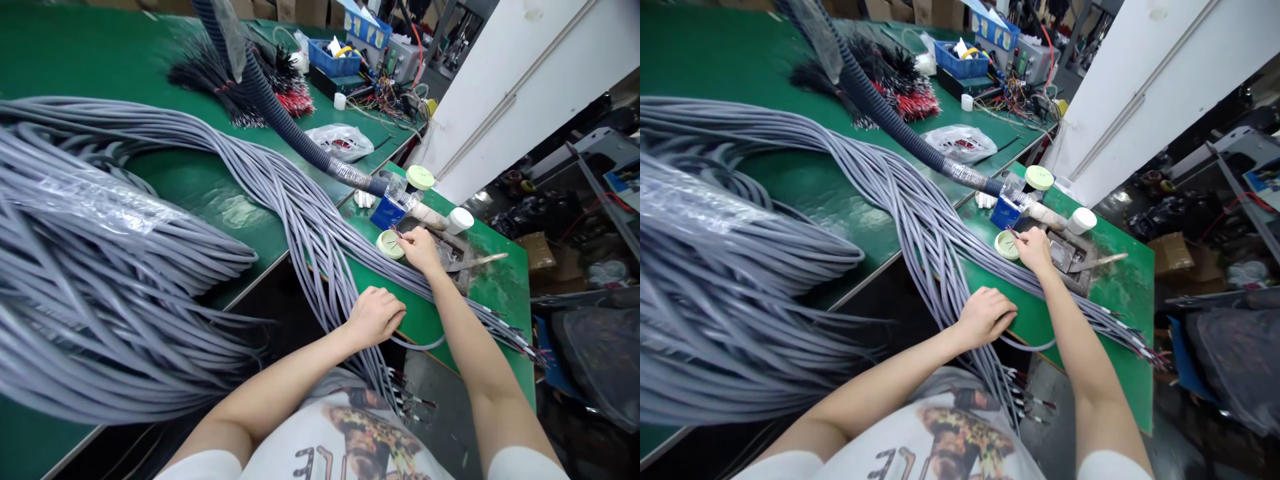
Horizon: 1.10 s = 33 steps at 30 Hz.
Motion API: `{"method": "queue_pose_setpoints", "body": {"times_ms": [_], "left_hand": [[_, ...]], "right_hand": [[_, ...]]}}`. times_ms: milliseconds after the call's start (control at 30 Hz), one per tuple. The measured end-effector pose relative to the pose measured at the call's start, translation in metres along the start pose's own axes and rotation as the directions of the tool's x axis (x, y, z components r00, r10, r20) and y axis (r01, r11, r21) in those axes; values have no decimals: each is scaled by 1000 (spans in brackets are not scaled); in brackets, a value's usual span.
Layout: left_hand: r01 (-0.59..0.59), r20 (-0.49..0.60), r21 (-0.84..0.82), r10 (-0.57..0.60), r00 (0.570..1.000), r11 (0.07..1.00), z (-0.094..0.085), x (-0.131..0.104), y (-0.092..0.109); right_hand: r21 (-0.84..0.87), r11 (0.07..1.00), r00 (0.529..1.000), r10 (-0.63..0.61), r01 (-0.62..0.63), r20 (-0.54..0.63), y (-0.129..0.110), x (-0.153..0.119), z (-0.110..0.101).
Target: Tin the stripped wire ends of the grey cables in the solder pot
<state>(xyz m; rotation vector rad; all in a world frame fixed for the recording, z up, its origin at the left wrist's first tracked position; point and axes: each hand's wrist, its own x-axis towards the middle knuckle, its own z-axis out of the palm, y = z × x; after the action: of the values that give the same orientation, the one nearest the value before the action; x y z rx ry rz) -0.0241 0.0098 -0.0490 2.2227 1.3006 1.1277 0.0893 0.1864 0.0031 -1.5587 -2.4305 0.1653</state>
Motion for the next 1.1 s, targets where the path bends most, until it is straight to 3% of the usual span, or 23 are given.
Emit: {"method": "queue_pose_setpoints", "body": {"times_ms": [200,333,467,533,633,767,833,967,1100], "left_hand": [[-42,15,60,41,999,997,3,0,-2],[-44,23,63,43,999,997,3,0,-3],[-48,31,53,46,998,997,3,-2,-4],[-43,35,46,42,998,998,3,-4,-4],[-9,30,13,9,1000,1000,2,-3,-2],[-50,6,-25,50,999,998,0,19,6],[-105,51,38,103,993,994,2,38,10],[-25,95,220,4,995,975,13,71,9],[-20,140,303,-24,990,953,19,82,2]], "right_hand": [[-51,999,1000,10,-9,6,2,5,10],[-49,999,1000,-11,10,-21,7,3,-1],[-43,999,984,-4,-4,-176,40,-7,-26],[-67,994,966,69,-88,-249,64,-14,-35],[-106,969,946,188,-222,-263,97,-26,-36],[-140,949,940,246,-283,-235,117,-34,-26],[-153,943,940,259,-296,-225,121,-35,-22],[-177,933,939,277,-314,-204,123,-33,-18],[-196,924,937,292,-329,-193,124,-32,-17]]}}
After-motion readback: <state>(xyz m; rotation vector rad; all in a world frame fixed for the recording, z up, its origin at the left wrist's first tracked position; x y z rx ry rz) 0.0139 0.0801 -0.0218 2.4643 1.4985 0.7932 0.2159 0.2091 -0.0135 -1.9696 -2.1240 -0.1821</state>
